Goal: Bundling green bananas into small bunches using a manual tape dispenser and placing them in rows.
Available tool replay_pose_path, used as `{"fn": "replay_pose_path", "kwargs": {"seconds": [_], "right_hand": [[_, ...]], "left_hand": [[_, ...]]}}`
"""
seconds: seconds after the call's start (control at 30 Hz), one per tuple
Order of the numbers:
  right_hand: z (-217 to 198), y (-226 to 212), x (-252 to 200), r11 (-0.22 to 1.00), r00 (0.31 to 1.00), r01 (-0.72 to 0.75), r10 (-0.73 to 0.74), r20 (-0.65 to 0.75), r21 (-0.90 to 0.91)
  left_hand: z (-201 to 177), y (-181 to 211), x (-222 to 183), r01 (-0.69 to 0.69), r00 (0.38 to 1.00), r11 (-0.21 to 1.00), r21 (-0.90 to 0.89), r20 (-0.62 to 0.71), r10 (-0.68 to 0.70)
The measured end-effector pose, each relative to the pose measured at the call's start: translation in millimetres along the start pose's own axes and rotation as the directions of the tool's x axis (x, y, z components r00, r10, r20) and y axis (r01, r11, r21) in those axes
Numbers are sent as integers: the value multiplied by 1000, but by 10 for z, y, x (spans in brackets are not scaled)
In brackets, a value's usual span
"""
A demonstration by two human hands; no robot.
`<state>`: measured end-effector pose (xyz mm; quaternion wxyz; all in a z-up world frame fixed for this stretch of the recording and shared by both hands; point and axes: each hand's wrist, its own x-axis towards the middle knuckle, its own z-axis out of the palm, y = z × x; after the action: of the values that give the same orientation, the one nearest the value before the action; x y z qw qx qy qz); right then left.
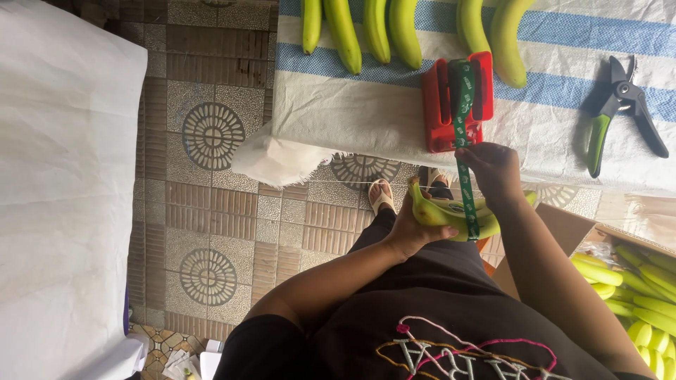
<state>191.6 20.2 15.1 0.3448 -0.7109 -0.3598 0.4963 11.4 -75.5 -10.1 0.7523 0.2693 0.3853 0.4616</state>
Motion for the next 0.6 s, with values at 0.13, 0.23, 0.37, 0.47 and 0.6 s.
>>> {"fn": "replay_pose_path", "kwargs": {"seconds": [0.13, 0.23, 0.37, 0.47, 0.6], "right_hand": [[35, 165, 56, 991, 991, 101, -108, -75, -90], [102, 331, 117, 959, 984, 109, -141, -106, -261], [153, 549, 36, 979, 986, 89, -113, -124, -185], [57, 11, -239, 994, 989, 92, -98, -108, -60], [-200, -611, -616, 999, 986, -15, 23, -165, 52]], "left_hand": [[-20, 27, -13, 13, 1000, 1000, 17, -23, -13], [-25, 13, -10, 31, 999, 999, 43, -39, -30], [-56, 297, 11, -9, 1000, 963, 268, -6, 11], [-126, 257, -37, -69, 997, 896, 438, 53, 51], [17, 852, -87, -126, 988, 759, 639, 148, 40]]}}
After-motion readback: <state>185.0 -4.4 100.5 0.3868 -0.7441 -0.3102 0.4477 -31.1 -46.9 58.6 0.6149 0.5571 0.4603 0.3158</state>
